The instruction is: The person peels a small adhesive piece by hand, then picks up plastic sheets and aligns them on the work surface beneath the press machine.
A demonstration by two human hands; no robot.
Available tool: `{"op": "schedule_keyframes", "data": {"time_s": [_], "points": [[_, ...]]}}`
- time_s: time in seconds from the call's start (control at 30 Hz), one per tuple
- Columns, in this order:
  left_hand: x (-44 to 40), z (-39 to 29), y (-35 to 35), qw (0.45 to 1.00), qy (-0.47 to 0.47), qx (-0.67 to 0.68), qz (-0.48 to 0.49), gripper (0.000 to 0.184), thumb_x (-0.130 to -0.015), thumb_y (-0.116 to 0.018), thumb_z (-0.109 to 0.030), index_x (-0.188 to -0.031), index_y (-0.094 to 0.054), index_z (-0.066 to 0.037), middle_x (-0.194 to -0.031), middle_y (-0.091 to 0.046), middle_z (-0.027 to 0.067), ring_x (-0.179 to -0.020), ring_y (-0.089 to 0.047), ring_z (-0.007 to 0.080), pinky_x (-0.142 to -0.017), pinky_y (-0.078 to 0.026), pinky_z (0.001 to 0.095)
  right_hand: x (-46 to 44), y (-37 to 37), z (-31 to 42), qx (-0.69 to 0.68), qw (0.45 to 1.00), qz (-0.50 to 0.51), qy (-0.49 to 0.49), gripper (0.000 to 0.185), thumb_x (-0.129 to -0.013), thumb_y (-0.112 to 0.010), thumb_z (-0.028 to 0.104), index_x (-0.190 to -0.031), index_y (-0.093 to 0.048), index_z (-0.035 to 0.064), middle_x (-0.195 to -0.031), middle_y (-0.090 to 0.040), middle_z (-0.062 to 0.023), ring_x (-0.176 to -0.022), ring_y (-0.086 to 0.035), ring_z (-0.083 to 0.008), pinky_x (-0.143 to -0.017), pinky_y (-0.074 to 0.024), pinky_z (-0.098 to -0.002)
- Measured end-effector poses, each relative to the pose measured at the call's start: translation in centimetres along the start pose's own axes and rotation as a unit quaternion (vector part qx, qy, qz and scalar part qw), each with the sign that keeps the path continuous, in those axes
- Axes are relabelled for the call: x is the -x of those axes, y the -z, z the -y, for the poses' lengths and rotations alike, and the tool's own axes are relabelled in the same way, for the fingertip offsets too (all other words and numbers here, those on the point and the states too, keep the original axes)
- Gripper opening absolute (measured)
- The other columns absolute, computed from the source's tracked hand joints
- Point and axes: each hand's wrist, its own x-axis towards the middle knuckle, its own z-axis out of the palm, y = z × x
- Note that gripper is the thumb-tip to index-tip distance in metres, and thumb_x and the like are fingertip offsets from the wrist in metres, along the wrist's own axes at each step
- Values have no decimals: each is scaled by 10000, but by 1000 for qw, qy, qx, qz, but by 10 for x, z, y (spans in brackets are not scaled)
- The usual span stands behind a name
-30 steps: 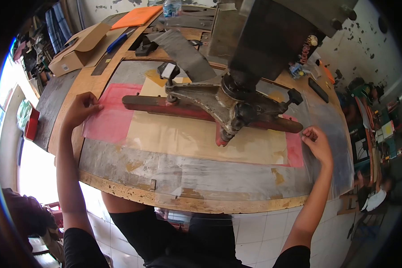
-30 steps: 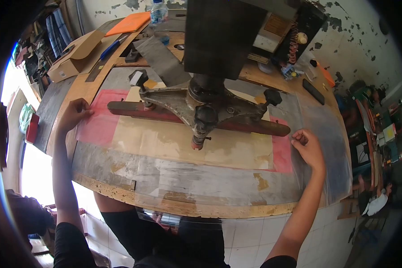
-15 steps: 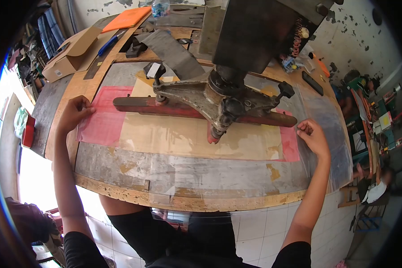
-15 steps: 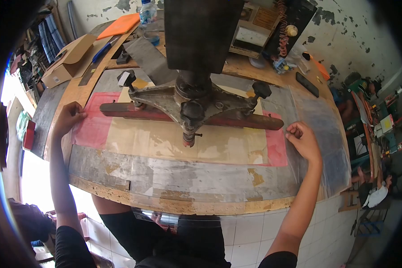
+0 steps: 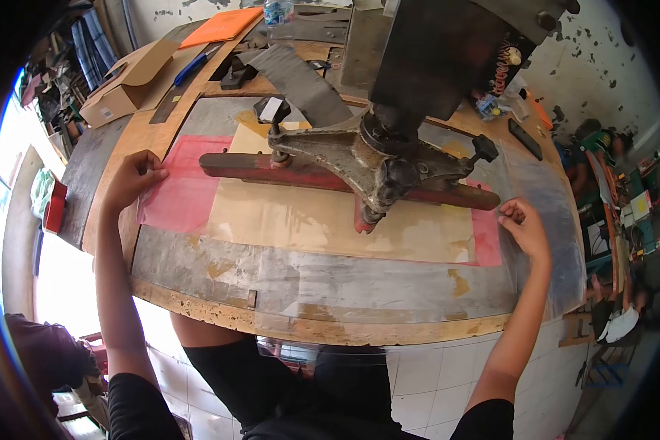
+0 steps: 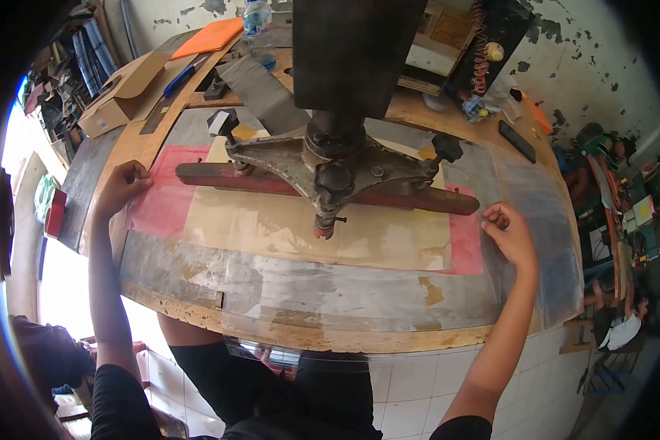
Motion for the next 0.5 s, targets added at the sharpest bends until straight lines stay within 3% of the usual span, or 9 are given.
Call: {"op": "schedule_keyframes", "data": {"time_s": [0.5], "points": [[-3,6,0,1000,-11,7,7,252,-915,-889,-230,-939,-694,-72,-847,-681,-52,-792,-560,49,-742,-437,248,0,1,1,10,1000,2,6,172,-858,-782,-25,-1010,-719,23,-946,-604,2,-822,-526,-110,-767,-450,-264]]}}
